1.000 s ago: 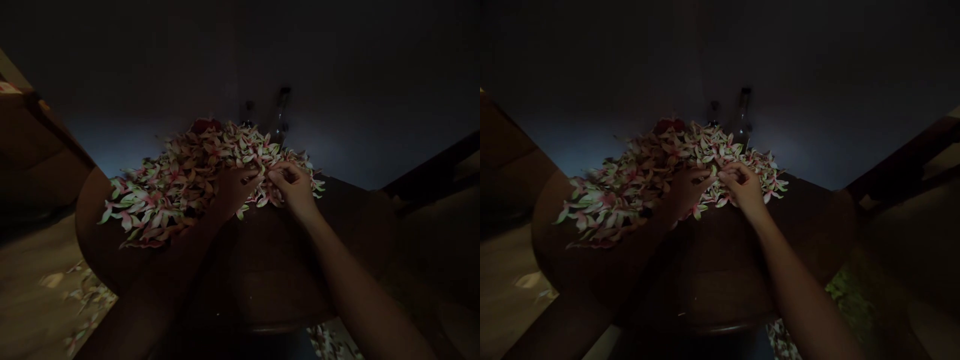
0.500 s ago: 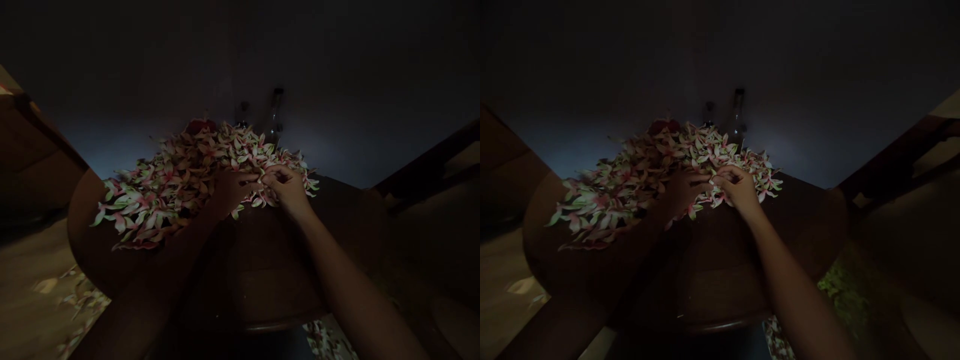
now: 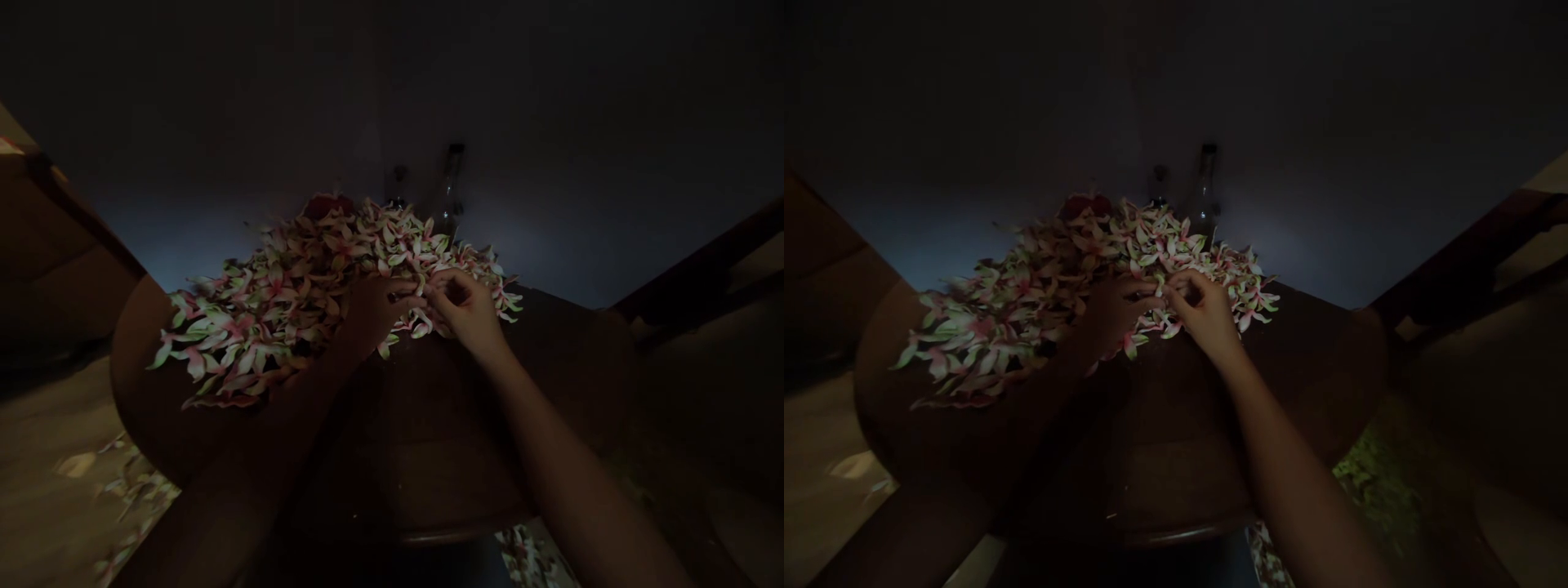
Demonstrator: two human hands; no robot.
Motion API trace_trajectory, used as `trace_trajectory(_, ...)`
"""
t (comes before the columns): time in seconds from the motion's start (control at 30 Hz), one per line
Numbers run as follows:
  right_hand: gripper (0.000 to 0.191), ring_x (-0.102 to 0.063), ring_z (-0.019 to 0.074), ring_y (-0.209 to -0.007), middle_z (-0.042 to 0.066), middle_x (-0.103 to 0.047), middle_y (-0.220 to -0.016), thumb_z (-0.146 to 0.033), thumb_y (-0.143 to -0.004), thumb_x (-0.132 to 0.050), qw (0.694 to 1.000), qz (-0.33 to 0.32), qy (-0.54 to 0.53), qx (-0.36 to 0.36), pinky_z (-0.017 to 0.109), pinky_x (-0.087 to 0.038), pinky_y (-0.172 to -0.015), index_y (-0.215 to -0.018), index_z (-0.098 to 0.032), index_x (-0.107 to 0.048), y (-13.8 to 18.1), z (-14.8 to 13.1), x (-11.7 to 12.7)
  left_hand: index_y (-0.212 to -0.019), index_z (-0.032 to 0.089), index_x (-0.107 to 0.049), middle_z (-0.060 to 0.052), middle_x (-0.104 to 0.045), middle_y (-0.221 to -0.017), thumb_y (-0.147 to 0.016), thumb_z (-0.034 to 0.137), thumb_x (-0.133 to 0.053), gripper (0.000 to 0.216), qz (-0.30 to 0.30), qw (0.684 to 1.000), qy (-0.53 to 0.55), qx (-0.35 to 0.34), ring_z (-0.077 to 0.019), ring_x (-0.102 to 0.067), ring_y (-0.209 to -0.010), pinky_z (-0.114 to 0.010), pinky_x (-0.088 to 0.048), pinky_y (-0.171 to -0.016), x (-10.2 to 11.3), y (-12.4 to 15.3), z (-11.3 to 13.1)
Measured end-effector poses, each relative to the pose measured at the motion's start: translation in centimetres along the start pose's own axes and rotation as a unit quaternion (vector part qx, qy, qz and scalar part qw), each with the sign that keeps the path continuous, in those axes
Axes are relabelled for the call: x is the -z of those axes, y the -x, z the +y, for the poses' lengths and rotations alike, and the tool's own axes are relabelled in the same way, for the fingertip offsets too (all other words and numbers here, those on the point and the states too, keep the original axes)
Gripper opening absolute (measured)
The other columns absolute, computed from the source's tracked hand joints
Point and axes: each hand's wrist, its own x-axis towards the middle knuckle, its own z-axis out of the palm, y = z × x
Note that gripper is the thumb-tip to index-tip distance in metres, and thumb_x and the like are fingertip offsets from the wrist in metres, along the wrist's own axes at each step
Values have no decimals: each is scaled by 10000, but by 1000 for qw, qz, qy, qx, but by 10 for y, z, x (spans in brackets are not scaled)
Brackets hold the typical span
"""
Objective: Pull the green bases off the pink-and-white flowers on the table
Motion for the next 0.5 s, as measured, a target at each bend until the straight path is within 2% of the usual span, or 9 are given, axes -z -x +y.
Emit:
trace_trajectory(0.1, 169, -534, 108, -630, -9, -638, -745, -332, -878, -585, 989, -29, 137, 43, 238, -389, -589, -898, -192, -677, 3, -1, 1, -751, 213, -764, -11, -683, -700, -828, 340, -645, 192, 3, 998, -57, -19, -147, -607, -699, -256, -426, -725, 0, -1, -2)
trace_trajectory(0.2, 164, -506, 105, -607, -19, -610, -702, -292, -876, -559, 985, -35, 161, 42, 242, -367, -581, -880, -189, -687, 5, -3, 2, -787, 212, -769, -19, -702, -749, -808, 351, -664, 176, 6, 1000, -24, 3, -158, -620, -740, -256, -440, -727, -4, -1, -3)
trace_trajectory(0.33, 94, -458, 104, -564, -41, -522, -605, -259, -828, -592, 994, 34, 104, 23, 242, -362, -558, -800, -200, -660, 6, -6, 0, -795, 192, -760, -5, -686, -735, -825, 382, -622, 237, 56, 987, 105, 105, -156, -623, -720, -244, -454, -653, -7, -2, -4)
trace_trajectory(0.43, 112, -470, 110, -586, -30, -530, -620, -262, -818, -590, 990, 103, 79, 47, 246, -381, -568, -733, -200, -628, 6, -11, 1, -788, 174, -738, 5, -624, -644, -792, 378, -640, 227, 155, 955, 157, 199, -125, -557, -600, -231, -410, -543, -4, -3, -11)
trace_trajectory(0.5, 134, -487, 112, -619, -21, -542, -656, -283, -820, -585, 980, 178, 65, 67, 248, -398, -592, -721, -196, -608, 4, -14, 4, -835, 173, -730, 2, -616, -644, -777, 356, -642, 212, 213, 927, 184, 249, -108, -523, -551, -227, -391, -500, 2, -4, -17)
